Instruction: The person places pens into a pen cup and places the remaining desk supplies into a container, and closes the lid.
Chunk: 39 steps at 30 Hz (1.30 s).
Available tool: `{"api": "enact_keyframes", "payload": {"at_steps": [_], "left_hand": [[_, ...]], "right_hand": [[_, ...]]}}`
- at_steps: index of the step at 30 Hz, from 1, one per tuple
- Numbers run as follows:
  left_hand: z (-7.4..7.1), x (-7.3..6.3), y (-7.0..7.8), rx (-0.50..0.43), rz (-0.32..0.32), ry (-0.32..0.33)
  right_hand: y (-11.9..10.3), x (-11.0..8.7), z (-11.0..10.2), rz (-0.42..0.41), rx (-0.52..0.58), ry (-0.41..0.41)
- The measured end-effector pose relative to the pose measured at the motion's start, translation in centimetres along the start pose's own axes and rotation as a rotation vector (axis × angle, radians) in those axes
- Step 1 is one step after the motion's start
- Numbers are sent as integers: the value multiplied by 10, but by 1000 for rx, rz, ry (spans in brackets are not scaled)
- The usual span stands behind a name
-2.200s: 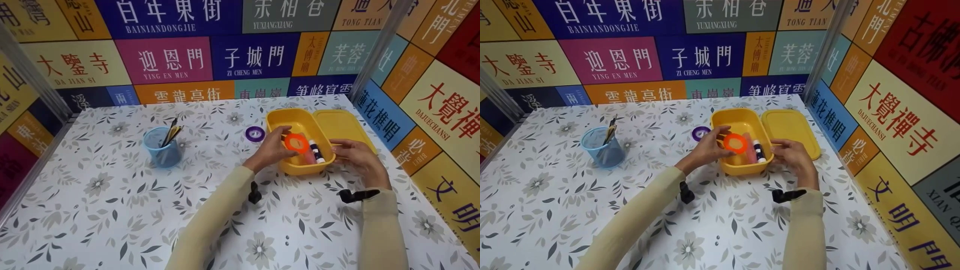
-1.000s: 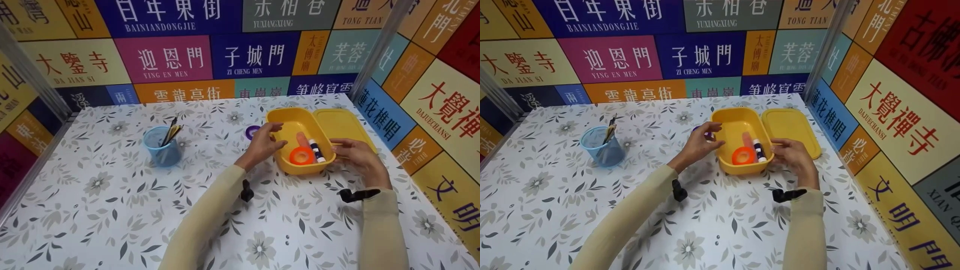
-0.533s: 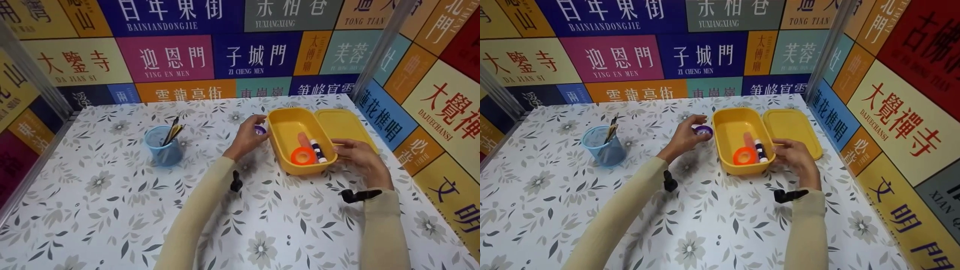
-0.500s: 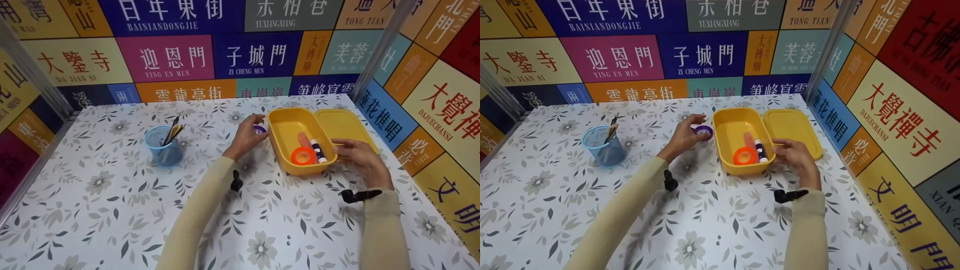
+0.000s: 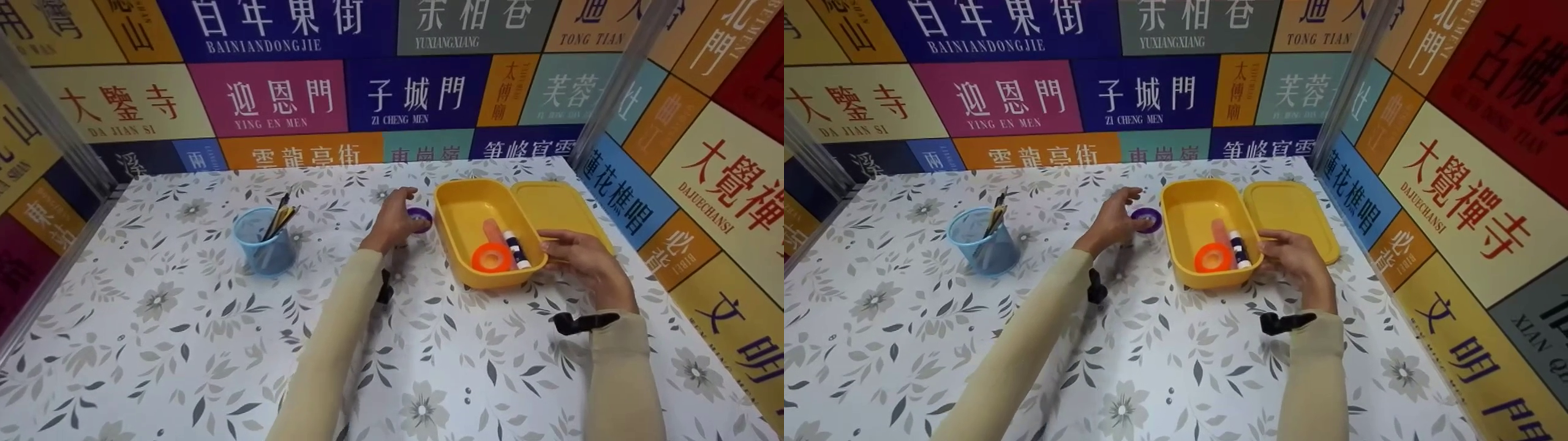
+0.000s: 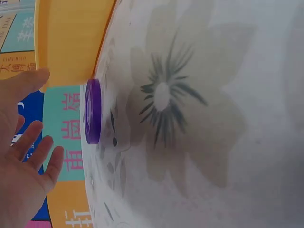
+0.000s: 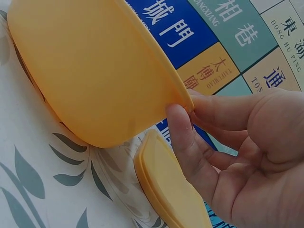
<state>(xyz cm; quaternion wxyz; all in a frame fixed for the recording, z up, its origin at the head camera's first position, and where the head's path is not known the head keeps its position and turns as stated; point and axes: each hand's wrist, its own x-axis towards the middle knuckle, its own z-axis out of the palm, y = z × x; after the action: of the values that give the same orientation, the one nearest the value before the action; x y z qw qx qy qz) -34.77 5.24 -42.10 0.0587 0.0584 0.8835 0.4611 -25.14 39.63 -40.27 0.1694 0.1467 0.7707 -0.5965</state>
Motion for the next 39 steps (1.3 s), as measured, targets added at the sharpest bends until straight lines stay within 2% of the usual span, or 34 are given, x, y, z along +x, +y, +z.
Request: {"api": "enact_keyframes", "payload": {"at_steps": [11, 18, 21, 25, 29, 34, 39], "left_hand": [[13, 14, -6, 84, 9, 26], [11, 18, -12, 89, -71, 16], [9, 20, -14, 96, -93, -20], [8, 21, -15, 90, -164, -83], [10, 22, -14, 63, -231, -111], [13, 23, -16, 82, -226, -105], [17, 22, -18, 131, -186, -65]], "right_hand": [[-1, 1, 0, 11, 1, 3], [-2, 0, -1, 9, -7, 7], [-1, 0, 0, -11, -48, 21], [-1, 0, 0, -22, -88, 27], [0, -1, 0, 3, -61, 24], [-1, -1, 0, 43, -33, 36], [0, 0, -1, 30, -45, 30]]}}
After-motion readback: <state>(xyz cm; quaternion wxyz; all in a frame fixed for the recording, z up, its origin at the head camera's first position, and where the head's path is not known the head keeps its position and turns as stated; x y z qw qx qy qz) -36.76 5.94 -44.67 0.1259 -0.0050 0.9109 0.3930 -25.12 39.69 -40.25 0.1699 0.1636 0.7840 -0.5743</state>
